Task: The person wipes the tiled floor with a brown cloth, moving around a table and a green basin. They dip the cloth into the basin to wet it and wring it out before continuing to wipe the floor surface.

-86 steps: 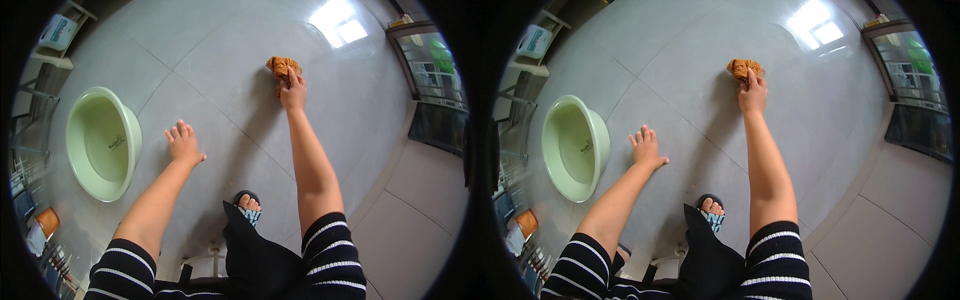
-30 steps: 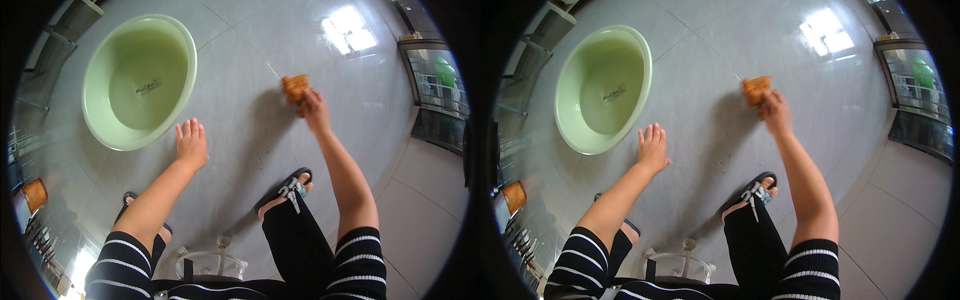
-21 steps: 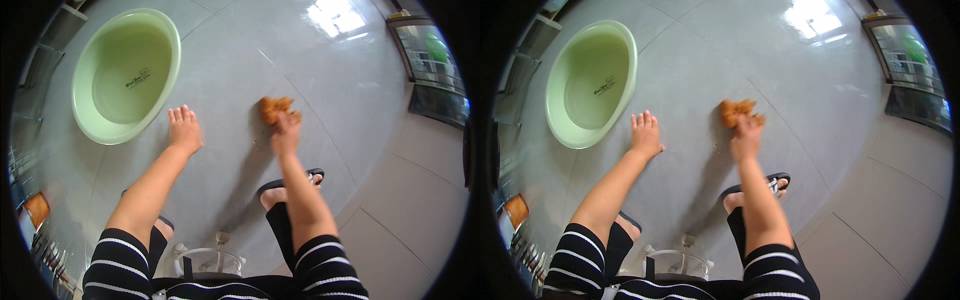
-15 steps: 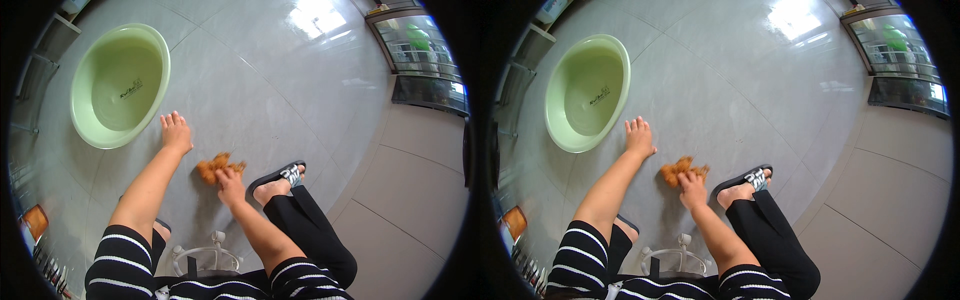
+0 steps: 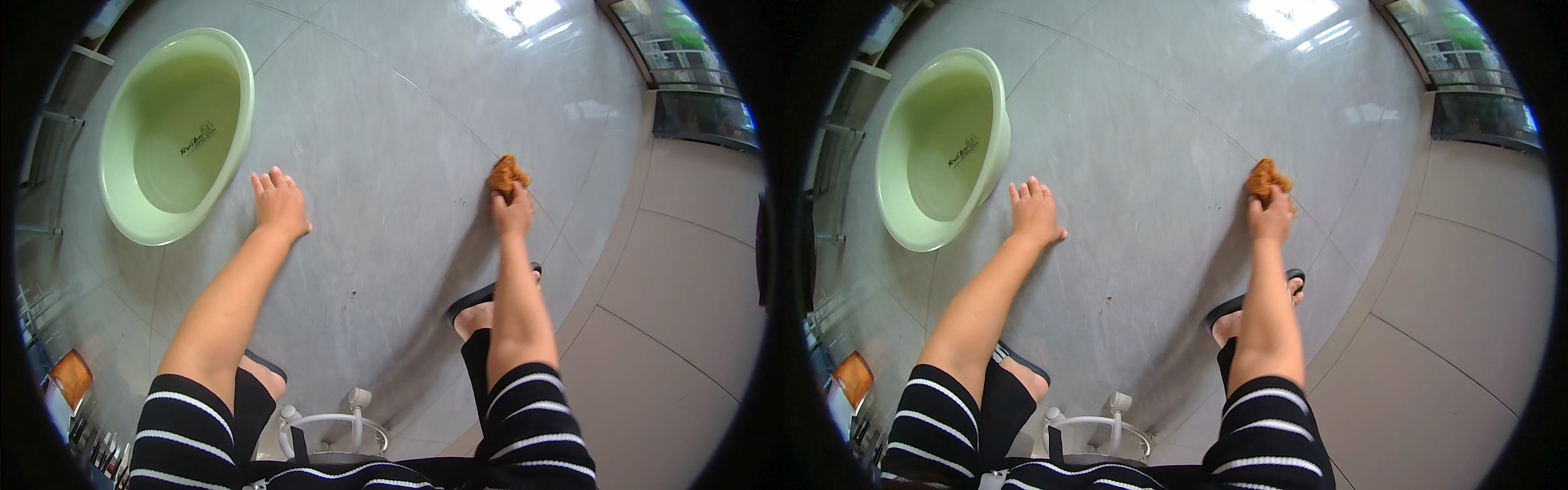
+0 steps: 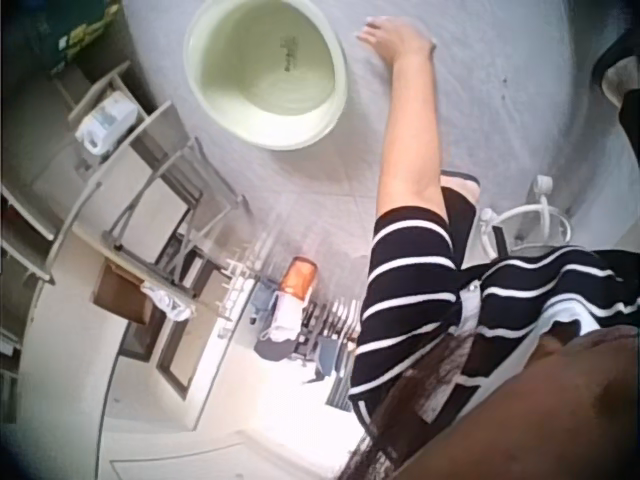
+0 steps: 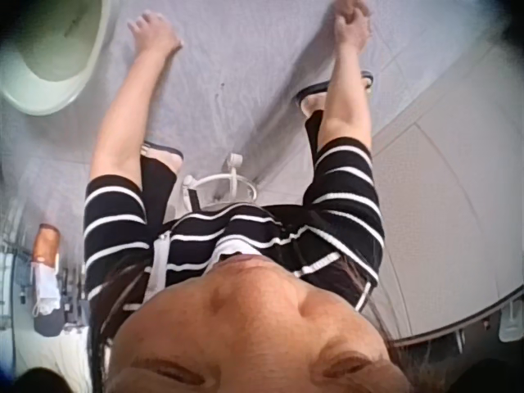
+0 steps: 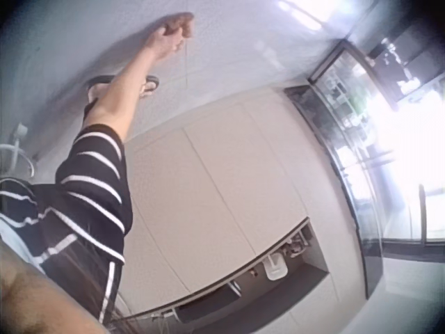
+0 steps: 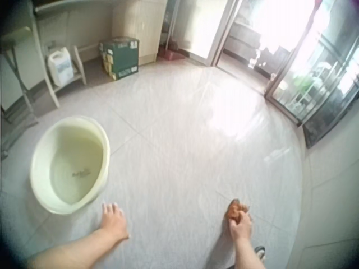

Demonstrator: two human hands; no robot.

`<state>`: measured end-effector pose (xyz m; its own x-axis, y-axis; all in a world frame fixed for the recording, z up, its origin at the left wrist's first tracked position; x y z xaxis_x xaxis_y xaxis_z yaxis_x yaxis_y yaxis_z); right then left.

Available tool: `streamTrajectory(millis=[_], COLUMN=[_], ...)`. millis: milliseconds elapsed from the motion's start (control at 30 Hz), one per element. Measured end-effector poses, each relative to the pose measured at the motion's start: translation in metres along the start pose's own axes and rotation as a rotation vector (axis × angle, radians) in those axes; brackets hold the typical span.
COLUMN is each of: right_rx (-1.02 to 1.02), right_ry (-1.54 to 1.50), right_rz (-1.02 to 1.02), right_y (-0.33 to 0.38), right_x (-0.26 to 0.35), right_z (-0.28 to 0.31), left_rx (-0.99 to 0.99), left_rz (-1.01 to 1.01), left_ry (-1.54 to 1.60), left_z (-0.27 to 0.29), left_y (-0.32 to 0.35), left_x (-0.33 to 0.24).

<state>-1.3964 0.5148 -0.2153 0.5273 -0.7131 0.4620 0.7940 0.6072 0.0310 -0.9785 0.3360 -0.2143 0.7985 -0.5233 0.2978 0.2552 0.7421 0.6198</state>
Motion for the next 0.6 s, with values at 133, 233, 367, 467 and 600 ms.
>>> streamTrajectory(millis=[133, 233, 367, 467, 600], right_rx=[-0.038, 0.259, 0.281, -0.137, -0.197], right_ry=[-0.157, -0.166, -0.471, -0.548, -0.288], right_rz=[0.298, 0.221, 0.304, 0.185, -0.127], right_y=[0.18, 0.304, 0.302, 0.165, -0.015], right_x=[0.078, 0.117, 0.13, 0.075, 0.002], right_z=[-0.035, -0.045, -0.038, -0.01, 0.021], left_rx=[0.023, 0.03, 0.009, 0.009, -0.025], left_rz=[0.02, 0.015, 0.003, -0.018, -0.05], left_ry=[-0.038, -0.016, 0.012, 0.016, 0.013], left_z=[-0.005, 0.001, 0.007, -0.008, -0.005], left_y=[0.001, 0.003, 0.008, 0.007, 0.004], left_x=[0.006, 0.005, 0.011, 0.013, 0.001])
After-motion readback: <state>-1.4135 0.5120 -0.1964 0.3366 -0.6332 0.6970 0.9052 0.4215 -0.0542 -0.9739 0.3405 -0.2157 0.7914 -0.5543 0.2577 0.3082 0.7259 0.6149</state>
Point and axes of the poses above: each hand's wrist, its own y-axis away from the middle knuckle, its own z-axis out of the back of the hand, x = y × z, the point moved 7 cm from there along -y, towards the middle knuckle, and after that the axes turned 8 degrees about -y, right-handed, at the moved point
